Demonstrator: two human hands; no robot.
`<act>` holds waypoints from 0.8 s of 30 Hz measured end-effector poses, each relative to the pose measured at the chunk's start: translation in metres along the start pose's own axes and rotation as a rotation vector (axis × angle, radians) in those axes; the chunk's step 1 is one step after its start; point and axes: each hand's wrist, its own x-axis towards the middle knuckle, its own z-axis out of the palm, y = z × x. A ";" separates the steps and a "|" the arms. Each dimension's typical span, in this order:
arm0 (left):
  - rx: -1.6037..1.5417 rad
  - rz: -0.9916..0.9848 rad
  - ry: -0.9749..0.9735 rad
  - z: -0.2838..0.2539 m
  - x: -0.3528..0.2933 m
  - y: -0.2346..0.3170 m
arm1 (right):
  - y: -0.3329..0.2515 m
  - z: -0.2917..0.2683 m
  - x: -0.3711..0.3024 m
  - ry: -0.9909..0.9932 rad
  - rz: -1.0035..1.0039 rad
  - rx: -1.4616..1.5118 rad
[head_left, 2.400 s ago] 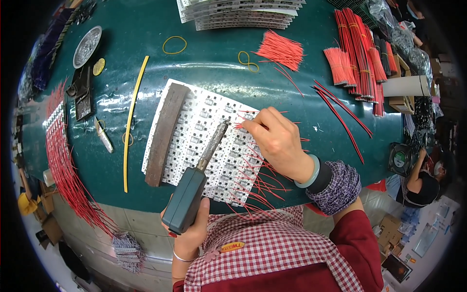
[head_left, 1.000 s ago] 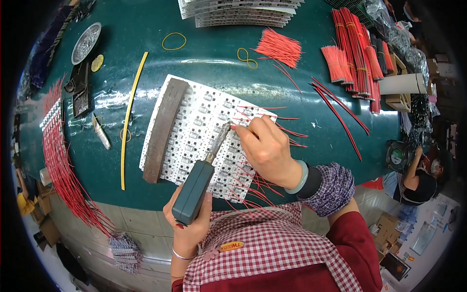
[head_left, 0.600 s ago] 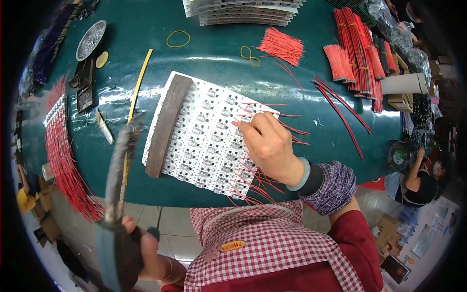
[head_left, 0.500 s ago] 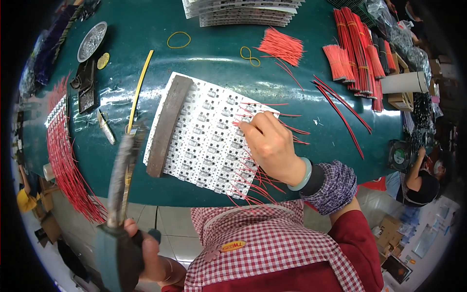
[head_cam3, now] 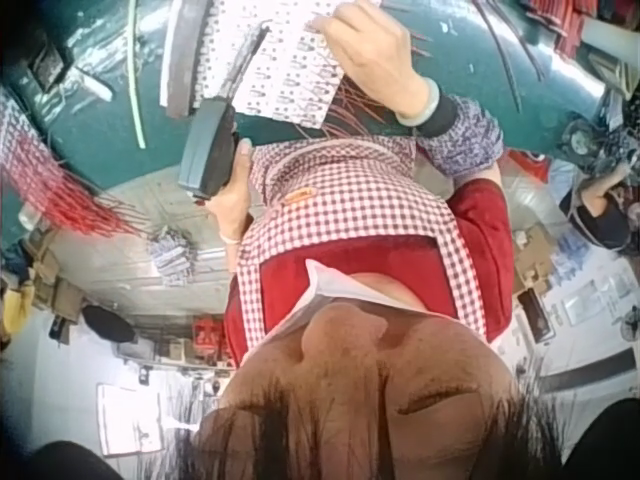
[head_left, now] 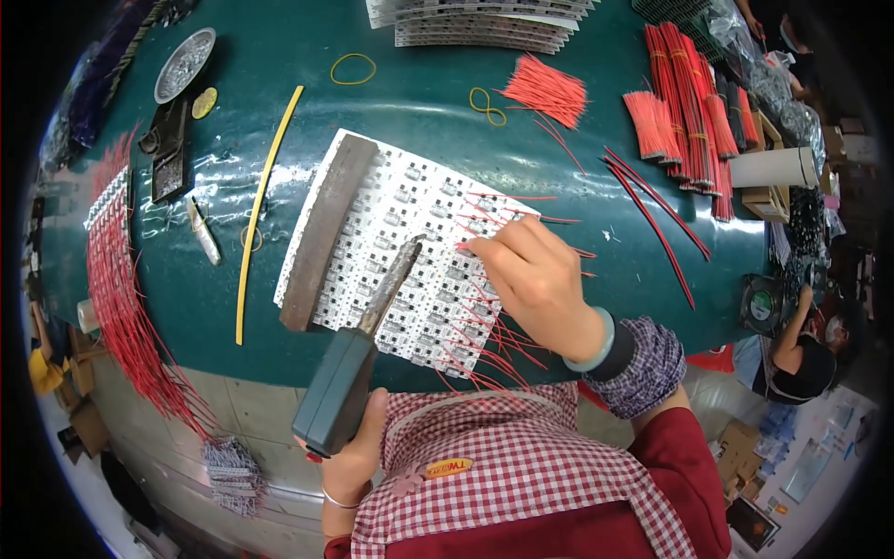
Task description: The person attaches wires onto a circuit board panel, positioning the wires by hand and soldering them in place using a soldering iron.
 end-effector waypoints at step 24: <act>0.048 0.113 -0.028 0.024 0.024 0.006 | 0.011 0.013 0.002 -0.060 0.001 -0.012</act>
